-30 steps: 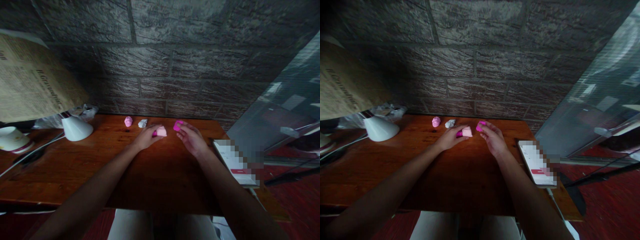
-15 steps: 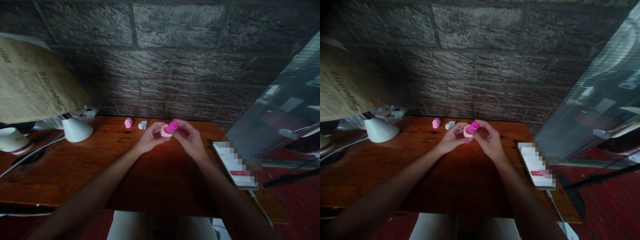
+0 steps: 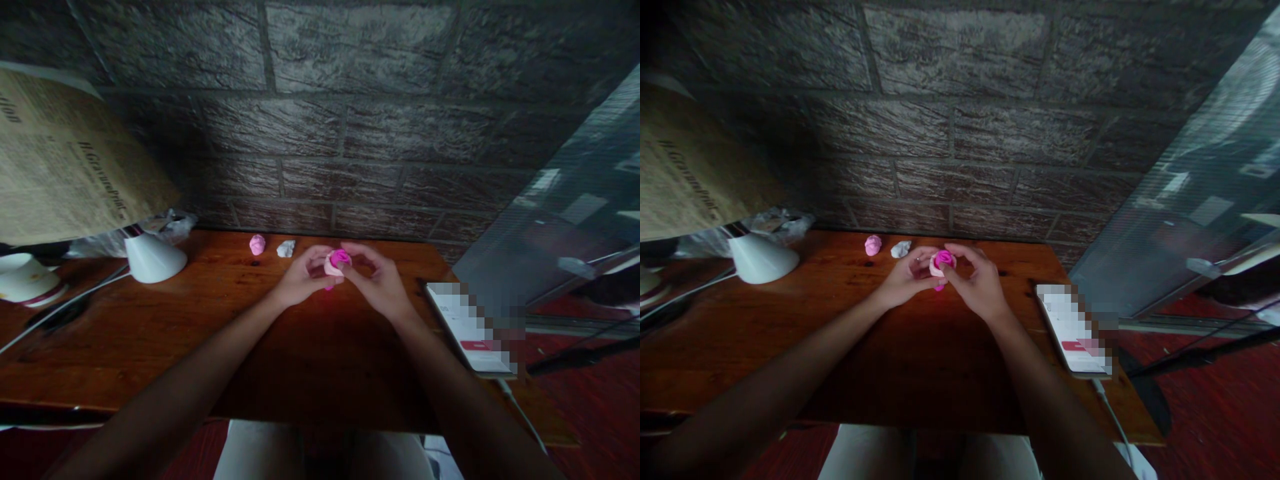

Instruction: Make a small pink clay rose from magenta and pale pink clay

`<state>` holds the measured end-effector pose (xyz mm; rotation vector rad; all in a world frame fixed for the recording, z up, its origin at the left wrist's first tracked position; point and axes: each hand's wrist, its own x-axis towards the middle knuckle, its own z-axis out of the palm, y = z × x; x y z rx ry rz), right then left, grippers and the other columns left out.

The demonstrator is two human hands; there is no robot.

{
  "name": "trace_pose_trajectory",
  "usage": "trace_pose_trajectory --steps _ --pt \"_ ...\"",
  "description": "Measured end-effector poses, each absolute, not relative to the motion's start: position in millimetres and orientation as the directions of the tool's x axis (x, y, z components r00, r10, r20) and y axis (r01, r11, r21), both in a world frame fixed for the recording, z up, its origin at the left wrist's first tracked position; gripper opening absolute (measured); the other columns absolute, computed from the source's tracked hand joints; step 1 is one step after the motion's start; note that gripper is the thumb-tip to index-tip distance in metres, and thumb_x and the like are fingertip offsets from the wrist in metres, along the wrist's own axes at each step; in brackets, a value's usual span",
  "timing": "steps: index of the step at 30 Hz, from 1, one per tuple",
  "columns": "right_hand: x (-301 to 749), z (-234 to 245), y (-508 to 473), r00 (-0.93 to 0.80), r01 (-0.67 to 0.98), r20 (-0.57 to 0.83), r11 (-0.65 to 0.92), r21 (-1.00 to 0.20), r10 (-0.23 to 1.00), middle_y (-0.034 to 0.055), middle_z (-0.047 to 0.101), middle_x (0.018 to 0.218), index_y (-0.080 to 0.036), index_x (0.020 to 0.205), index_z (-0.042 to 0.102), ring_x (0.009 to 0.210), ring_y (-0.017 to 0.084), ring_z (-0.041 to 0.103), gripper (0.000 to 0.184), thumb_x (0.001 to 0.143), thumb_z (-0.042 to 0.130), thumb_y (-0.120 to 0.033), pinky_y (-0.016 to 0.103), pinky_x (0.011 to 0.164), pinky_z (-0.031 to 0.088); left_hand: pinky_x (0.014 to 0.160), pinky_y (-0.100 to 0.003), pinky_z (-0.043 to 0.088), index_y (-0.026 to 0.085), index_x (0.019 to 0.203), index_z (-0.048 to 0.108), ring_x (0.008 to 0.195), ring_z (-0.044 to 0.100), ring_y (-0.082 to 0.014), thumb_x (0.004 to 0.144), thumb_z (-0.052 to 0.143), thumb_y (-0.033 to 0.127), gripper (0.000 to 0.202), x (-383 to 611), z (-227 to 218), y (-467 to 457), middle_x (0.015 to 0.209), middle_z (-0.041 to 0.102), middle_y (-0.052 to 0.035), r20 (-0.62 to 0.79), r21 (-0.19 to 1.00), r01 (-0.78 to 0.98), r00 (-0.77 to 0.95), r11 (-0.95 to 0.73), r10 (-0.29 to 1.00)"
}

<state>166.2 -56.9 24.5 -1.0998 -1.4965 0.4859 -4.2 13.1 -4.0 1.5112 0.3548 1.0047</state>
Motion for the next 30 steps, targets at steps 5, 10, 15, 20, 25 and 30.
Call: trace_pose_trajectory --steps 5,10,15,20,25,30 --pt "166.4 26.7 -58.4 0.081 0.383 0.518 0.453 -0.805 0.852 0.0056 0.075 0.11 -0.023 0.106 0.075 0.103 0.02 0.07 0.028 0.082 0.074 -0.037 0.039 0.096 0.053 0.084 -0.028 0.056 0.018 0.111 0.057 0.103 0.067 -0.0182 0.068 0.088 0.016 0.053 -4.8 -5.0 12.1 0.113 0.069 -0.0064 0.362 0.927 -0.304 0.579 -0.219 0.731" --pt "166.1 27.3 -57.5 0.088 0.345 0.519 0.462 -0.817 0.85 0.005 0.076 0.106 -0.023 0.103 0.076 0.099 0.019 0.07 0.024 0.081 0.075 -0.034 0.035 0.09 0.055 0.082 -0.028 0.057 0.018 0.113 0.056 0.101 0.068 -0.0176 0.067 0.088 0.015 0.056 -3.7 -10.3 14.2 0.113 0.07 -0.0061 0.359 0.927 -0.315 0.582 -0.204 0.73" --pt "165.3 27.3 -57.2 0.085 0.333 0.521 0.469 -0.818 0.849 0.0053 0.075 0.105 -0.022 0.101 0.077 0.098 0.018 0.07 0.023 0.08 0.076 -0.031 0.033 0.087 0.056 0.084 -0.03 0.057 0.018 0.115 0.057 0.102 0.068 -0.0188 0.069 0.087 0.017 0.055 -3.6 -11.5 15.4 0.114 0.07 -0.0071 0.373 0.923 -0.313 0.586 -0.224 0.719" --pt "163.9 28.4 -57.8 0.127 0.301 0.488 0.435 -0.849 0.864 0.0051 0.075 0.108 -0.024 0.098 0.078 0.1 0.018 0.07 0.021 0.081 0.075 -0.036 0.03 0.079 0.057 0.086 -0.031 0.057 0.019 0.114 0.057 0.101 0.068 -0.0184 0.069 0.087 0.017 0.054 -4.5 -9.5 15.6 0.113 0.07 -0.0061 0.368 0.926 -0.297 0.582 -0.232 0.725" --pt "165.5 25.3 -55.1 0.118 0.186 0.39 0.366 -0.912 0.913 0.0051 0.076 0.106 -0.023 0.096 0.078 0.099 0.019 0.071 0.025 0.078 0.077 -0.04 0.031 0.081 0.059 0.08 -0.027 0.057 0.018 0.113 0.057 0.096 0.069 -0.016 0.069 0.087 0.017 0.053 -3.7 -7.5 14.3 0.109 0.071 -0.0046 0.35 0.933 -0.29 0.591 -0.214 0.726" --pt "166.7 25.0 -53.5 0.108 0.104 0.334 0.324 -0.94 0.936 0.0036 0.077 0.106 -0.024 0.101 0.077 0.097 0.018 0.071 0.03 0.076 0.079 -0.04 0.034 0.088 0.059 0.08 -0.028 0.058 0.018 0.114 0.056 0.099 0.069 -0.0177 0.07 0.086 0.018 0.053 -4.7 -5.3 13.6 0.112 0.071 -0.0058 0.351 0.936 -0.255 0.592 -0.244 0.725"
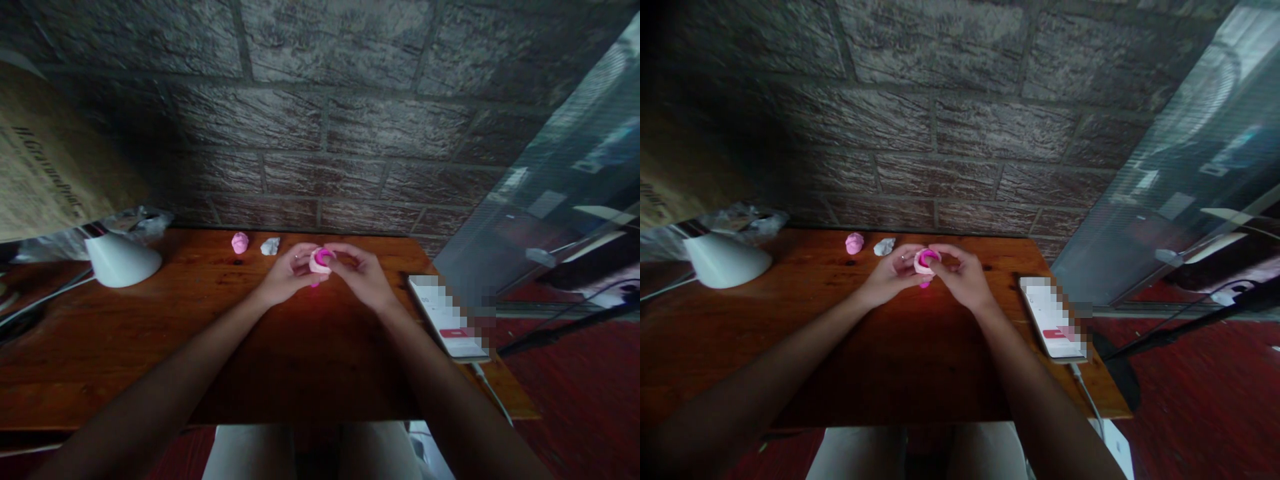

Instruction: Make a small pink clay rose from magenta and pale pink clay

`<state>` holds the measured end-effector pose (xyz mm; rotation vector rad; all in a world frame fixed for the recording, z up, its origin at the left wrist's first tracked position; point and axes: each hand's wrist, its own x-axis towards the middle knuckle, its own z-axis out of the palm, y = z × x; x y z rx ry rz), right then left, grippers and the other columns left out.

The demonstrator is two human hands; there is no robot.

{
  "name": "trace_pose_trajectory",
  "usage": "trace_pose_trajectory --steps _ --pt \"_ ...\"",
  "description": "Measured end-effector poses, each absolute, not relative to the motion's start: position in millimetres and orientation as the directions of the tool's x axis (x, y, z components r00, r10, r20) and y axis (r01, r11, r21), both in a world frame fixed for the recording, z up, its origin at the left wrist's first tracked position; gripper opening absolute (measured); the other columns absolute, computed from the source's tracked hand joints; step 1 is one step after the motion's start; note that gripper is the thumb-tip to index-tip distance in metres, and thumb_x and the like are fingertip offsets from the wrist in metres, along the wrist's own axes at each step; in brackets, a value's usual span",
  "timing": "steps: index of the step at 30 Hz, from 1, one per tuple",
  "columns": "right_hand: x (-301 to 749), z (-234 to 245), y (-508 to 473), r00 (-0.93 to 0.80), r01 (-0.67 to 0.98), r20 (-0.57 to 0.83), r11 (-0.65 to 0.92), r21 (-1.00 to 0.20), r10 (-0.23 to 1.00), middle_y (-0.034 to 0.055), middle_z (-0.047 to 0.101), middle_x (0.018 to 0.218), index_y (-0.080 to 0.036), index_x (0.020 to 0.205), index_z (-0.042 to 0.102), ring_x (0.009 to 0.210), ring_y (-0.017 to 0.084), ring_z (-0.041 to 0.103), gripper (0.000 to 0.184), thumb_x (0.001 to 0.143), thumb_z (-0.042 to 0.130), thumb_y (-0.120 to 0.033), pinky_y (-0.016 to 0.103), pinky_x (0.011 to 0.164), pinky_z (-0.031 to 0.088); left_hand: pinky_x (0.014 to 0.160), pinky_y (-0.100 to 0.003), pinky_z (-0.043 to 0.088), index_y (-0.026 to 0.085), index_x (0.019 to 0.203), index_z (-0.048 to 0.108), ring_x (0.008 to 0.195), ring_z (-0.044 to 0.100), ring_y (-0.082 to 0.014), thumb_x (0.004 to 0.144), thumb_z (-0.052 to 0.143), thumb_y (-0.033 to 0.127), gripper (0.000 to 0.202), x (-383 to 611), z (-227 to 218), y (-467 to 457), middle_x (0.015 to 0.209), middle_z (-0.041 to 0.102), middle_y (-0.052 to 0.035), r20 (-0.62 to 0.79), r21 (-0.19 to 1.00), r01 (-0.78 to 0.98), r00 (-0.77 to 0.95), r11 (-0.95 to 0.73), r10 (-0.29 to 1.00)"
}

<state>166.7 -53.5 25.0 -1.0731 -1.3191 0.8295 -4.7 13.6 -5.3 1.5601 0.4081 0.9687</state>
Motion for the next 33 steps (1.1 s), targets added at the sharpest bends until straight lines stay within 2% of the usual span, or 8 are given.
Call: trace_pose_trajectory --steps 5,11,18,24,33 --pt "165.5 25.4 -53.6 0.115 0.059 0.327 0.322 -0.945 0.938 0.004 0.077 0.11 -0.024 0.103 0.077 0.102 0.019 0.07 0.029 0.079 0.076 -0.041 0.034 0.091 0.056 0.082 -0.03 0.058 0.019 0.117 0.055 0.102 0.069 -0.0198 0.072 0.085 0.02 0.054 -6.2 -5.9 13.9 0.114 0.07 -0.0061 0.358 0.933 -0.268 0.603 -0.241 0.713" --pt "166.2 24.0 -53.1 0.149 0.023 0.288 0.287 -0.958 0.946 0.0035 0.078 0.103 -0.024 0.103 0.077 0.089 0.017 0.071 0.032 0.081 0.072 -0.046 0.032 0.08 0.058 0.09 -0.033 0.057 0.019 0.116 0.056 0.105 0.068 -0.0196 0.068 0.088 0.018 0.057 -4.6 -8.6 14.5 0.117 0.069 -0.0072 0.34 0.933 -0.311 0.609 -0.179 0.716" --pt "164.7 26.9 -55.5 0.112 0.115 0.346 0.333 -0.936 0.932 0.002 0.078 0.107 -0.026 0.097 0.079 0.103 0.019 0.071 0.024 0.08 0.074 -0.041 0.039 0.099 0.054 0.089 -0.033 0.058 0.02 0.115 0.057 0.103 0.069 -0.0188 0.068 0.088 0.016 0.056 -4.3 -10.6 15.4 0.114 0.069 -0.0059 0.347 0.928 -0.331 0.608 -0.17 0.714" --pt "166.1 25.6 -54.0 0.08 0.158 0.362 0.346 -0.925 0.929 0.0013 0.079 0.106 -0.027 0.097 0.079 0.103 0.019 0.072 0.02 0.083 0.072 -0.039 0.042 0.104 0.051 0.091 -0.031 0.057 0.019 0.113 0.057 0.102 0.069 -0.0164 0.067 0.087 0.013 0.056 -4.6 -11.4 15.4 0.114 0.069 -0.0046 0.347 0.928 -0.333 0.609 -0.167 0.714" --pt "163.5 27.7 -56.1 0.088 0.171 0.355 0.337 -0.926 0.931 0.0029 0.077 0.109 -0.025 0.101 0.077 0.104 0.019 0.071 0.024 0.083 0.072 -0.039 0.037 0.095 0.056 0.088 -0.03 0.058 0.019 0.115 0.056 0.103 0.068 -0.0175 0.068 0.087 0.016 0.057 -4.3 -11.2 15.6 0.115 0.068 -0.0055 0.358 0.925 -0.334 0.608 -0.181 0.708"
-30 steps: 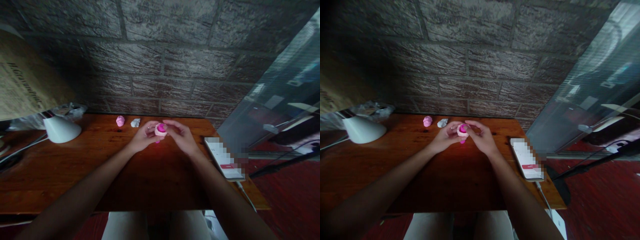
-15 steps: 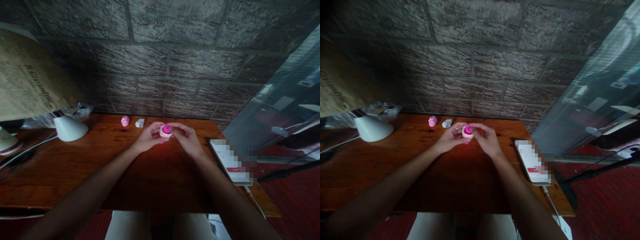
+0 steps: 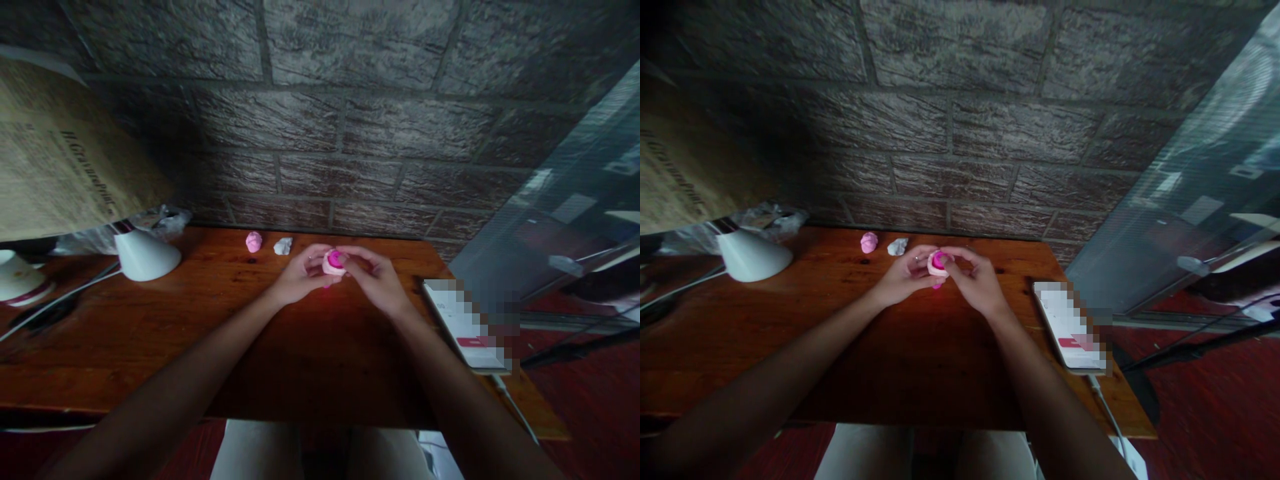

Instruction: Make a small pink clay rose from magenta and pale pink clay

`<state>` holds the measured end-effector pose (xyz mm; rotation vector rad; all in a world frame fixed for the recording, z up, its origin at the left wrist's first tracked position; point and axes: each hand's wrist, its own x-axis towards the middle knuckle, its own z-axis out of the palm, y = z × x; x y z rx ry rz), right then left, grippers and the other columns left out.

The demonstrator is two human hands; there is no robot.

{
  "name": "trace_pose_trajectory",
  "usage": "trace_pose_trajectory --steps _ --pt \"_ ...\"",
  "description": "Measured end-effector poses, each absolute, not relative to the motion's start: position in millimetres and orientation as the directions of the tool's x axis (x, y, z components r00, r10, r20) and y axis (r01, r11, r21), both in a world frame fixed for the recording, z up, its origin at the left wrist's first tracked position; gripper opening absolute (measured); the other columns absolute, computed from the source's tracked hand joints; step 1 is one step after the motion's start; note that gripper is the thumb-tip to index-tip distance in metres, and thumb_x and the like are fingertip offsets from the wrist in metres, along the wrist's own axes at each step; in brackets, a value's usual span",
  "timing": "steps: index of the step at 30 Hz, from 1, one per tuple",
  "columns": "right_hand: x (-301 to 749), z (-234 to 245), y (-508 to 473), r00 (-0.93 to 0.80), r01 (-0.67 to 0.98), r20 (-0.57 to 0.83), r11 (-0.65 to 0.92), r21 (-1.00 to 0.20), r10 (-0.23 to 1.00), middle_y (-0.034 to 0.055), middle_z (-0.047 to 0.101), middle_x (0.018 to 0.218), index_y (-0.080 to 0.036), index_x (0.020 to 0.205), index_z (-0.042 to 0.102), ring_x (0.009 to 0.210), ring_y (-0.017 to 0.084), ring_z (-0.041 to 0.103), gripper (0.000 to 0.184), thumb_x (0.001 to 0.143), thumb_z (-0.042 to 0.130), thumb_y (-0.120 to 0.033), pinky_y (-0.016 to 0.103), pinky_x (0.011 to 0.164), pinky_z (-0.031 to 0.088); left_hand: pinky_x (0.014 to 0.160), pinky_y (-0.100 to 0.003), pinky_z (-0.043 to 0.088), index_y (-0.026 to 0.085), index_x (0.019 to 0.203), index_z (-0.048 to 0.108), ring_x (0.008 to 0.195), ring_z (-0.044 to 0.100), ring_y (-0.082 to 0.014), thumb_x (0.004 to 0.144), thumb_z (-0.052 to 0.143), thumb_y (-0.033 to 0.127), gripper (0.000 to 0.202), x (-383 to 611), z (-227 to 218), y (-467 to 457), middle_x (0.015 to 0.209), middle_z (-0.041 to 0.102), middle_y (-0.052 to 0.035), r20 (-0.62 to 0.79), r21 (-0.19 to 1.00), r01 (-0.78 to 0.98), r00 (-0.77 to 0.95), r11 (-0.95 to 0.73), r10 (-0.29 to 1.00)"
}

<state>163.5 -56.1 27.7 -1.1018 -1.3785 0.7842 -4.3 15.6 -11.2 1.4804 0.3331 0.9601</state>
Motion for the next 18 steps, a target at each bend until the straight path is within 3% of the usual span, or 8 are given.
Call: trace_pose_trajectory --steps 10,13,18 --pt "163.5 26.7 -57.8 0.008 0.221 0.394 0.383 -0.897 0.919 0.0029 0.076 0.112 -0.026 0.103 0.076 0.105 0.02 0.07 0.021 0.083 0.07 -0.033 0.038 0.092 0.057 0.086 -0.03 0.057 0.018 0.116 0.057 0.102 0.068 -0.0176 0.07 0.086 0.016 0.054 -5.6 -9.7 14.4 0.114 0.069 -0.0067 0.355 0.93 -0.313 0.622 -0.194 0.698" --pt "164.1 25.6 -56.7 0.038 0.196 0.372 0.358 -0.913 0.927 0.0033 0.075 0.114 -0.026 0.105 0.075 0.106 0.02 0.07 0.025 0.083 0.07 -0.037 0.037 0.091 0.058 0.087 -0.031 0.057 0.018 0.116 0.057 0.104 0.068 -0.0183 0.071 0.086 0.017 0.053 -5.7 -9.1 14.4 0.115 0.068 -0.0074 0.366 0.926 -0.316 0.622 -0.206 0.693" --pt "166.0 23.0 -53.0 0.137 0.086 0.293 0.283 -0.955 0.946 0.0042 0.077 0.105 -0.024 0.105 0.075 0.09 0.019 0.072 0.034 0.084 0.068 -0.049 0.034 0.08 0.06 0.093 -0.032 0.055 0.019 0.115 0.058 0.107 0.067 -0.0182 0.068 0.087 0.014 0.056 -4.5 -9.0 14.5 0.12 0.067 -0.0074 0.349 0.93 -0.319 0.614 -0.181 0.708"
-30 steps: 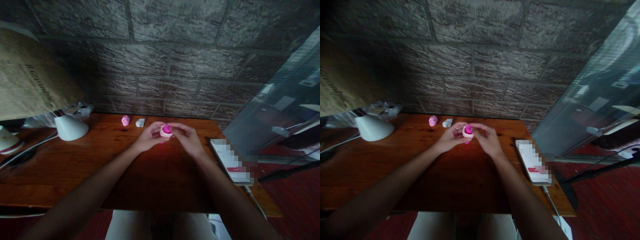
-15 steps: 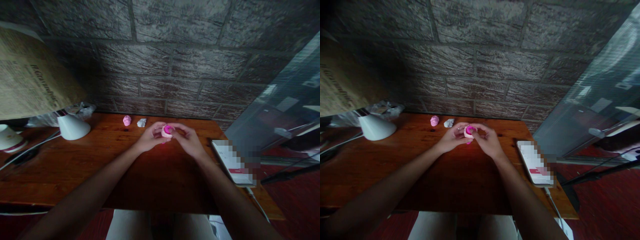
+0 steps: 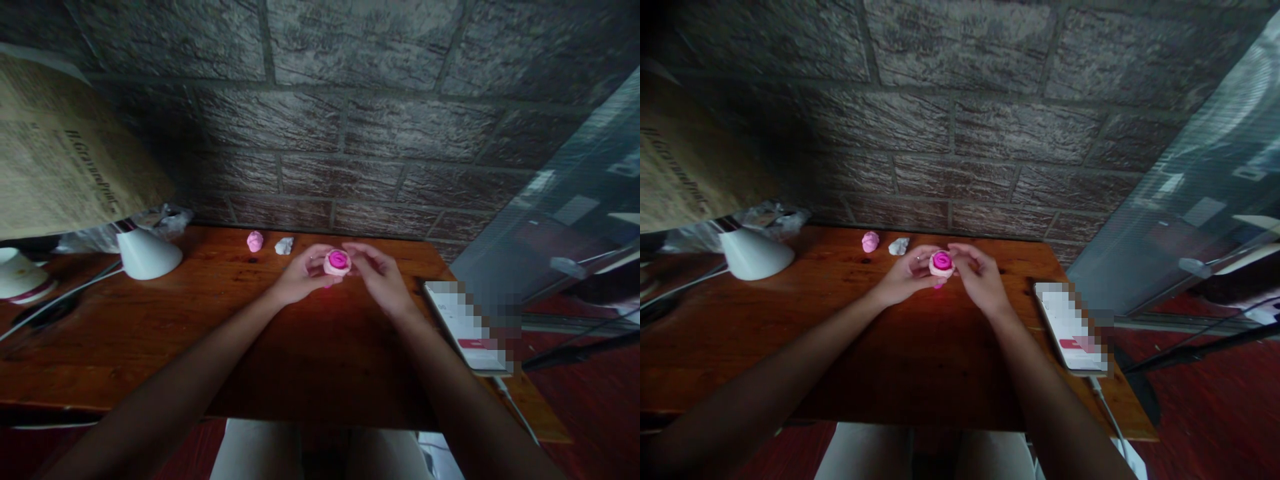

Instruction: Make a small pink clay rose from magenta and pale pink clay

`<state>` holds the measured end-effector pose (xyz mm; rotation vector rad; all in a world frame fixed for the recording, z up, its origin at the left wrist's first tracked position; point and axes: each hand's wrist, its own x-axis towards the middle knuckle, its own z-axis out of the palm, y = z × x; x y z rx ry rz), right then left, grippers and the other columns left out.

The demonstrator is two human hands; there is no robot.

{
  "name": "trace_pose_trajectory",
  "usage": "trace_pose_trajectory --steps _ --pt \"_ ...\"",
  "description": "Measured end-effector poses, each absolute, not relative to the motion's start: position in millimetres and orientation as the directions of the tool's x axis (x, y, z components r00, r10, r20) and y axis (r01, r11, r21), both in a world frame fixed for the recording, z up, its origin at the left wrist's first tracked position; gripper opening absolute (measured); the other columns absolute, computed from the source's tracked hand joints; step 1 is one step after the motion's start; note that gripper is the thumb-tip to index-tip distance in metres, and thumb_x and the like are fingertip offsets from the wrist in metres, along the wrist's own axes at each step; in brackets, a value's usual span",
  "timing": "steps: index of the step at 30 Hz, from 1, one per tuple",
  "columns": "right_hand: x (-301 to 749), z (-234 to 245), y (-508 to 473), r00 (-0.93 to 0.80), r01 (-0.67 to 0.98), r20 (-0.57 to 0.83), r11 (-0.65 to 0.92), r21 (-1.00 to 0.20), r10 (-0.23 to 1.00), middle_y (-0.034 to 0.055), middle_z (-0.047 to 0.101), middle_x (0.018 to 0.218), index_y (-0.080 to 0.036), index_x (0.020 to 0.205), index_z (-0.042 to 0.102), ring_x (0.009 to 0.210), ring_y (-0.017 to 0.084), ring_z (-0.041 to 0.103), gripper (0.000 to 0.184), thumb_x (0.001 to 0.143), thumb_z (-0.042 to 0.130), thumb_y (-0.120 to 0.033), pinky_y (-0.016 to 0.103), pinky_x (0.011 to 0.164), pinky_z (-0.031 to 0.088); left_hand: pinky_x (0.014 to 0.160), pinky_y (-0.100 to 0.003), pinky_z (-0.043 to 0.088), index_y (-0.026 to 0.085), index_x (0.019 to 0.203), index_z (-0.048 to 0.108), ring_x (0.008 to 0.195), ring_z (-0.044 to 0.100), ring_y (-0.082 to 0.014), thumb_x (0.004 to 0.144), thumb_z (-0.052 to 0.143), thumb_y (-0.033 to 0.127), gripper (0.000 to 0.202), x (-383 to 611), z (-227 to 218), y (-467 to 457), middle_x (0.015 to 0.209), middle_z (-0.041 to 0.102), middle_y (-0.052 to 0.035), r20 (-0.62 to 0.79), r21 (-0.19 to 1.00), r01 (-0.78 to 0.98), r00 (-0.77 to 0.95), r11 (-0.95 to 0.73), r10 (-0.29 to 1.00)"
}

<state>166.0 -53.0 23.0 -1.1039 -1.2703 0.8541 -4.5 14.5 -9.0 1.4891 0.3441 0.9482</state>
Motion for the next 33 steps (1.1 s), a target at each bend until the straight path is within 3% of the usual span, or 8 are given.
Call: trace_pose_trajectory --steps 6,14,27,30,33 --pt "160.2 25.0 -55.4 0.12 0.196 0.371 0.345 -0.918 0.921 0.0024 0.077 0.109 -0.025 0.102 0.076 0.104 0.019 0.071 0.027 0.083 0.071 -0.045 0.037 0.099 0.055 0.091 -0.032 0.057 0.018 0.114 0.058 0.104 0.068 -0.0179 0.069 0.087 0.015 0.053 -4.5 -8.7 14.4 0.115 0.068 -0.0067 0.362 0.927 -0.315 0.612 -0.204 0.703" --pt "161.6 26.0 -56.5 0.069 0.211 0.386 0.364 -0.907 0.92 0.0032 0.077 0.105 -0.024 0.098 0.075 0.1 0.019 0.071 0.025 0.083 0.073 -0.044 0.035 0.091 0.056 0.082 -0.029 0.059 0.018 0.114 0.057 0.1 0.069 -0.0173 0.07 0.086 0.015 0.053 -6.3 -10.7 15.0 0.114 0.068 -0.006 0.347 0.93 -0.323 0.605 -0.178 0.717" --pt "163.3 24.6 -55.4 0.046 0.154 0.34 0.33 -0.931 0.939 0.0026 0.078 0.105 -0.024 0.097 0.077 0.105 0.019 0.071 0.023 0.079 0.077 -0.038 0.041 0.106 0.05 0.089 -0.033 0.058 0.02 0.115 0.057 0.109 0.068 -0.0208 0.069 0.086 0.015 0.055 -6.9 -13.2 17.0 0.119 0.068 -0.0072 0.354 0.931 -0.303 0.615 -0.203 0.705" --pt "163.1 24.3 -54.8 0.065 0.109 0.298 0.291 -0.951 0.952 0.0047 0.076 0.113 -0.023 0.103 0.075 0.106 0.02 0.071 0.034 0.076 0.079 -0.043 0.039 0.101 0.055 0.085 -0.032 0.058 0.019 0.115 0.057 0.107 0.068 -0.0208 0.071 0.086 0.017 0.052 -7.3 -11.1 16.7 0.122 0.068 -0.0083 0.345 0.935 -0.291 0.615 -0.203 0.709" --pt "162.6 23.7 -53.8 0.118 0.025 0.221 0.22 -0.975 0.968 0.0079 0.072 0.123 -0.023 0.118 0.067 0.105 0.021 0.07 0.053 0.073 0.08 -0.05 0.035 0.086 0.061 0.094 -0.036 0.055 0.018 0.114 0.058 0.108 0.067 -0.0208 0.071 0.086 0.019 0.051 -7.1 -7.5 17.6 0.124 0.068 -0.0095 0.332 0.938 -0.289 0.591 -0.192 0.735"
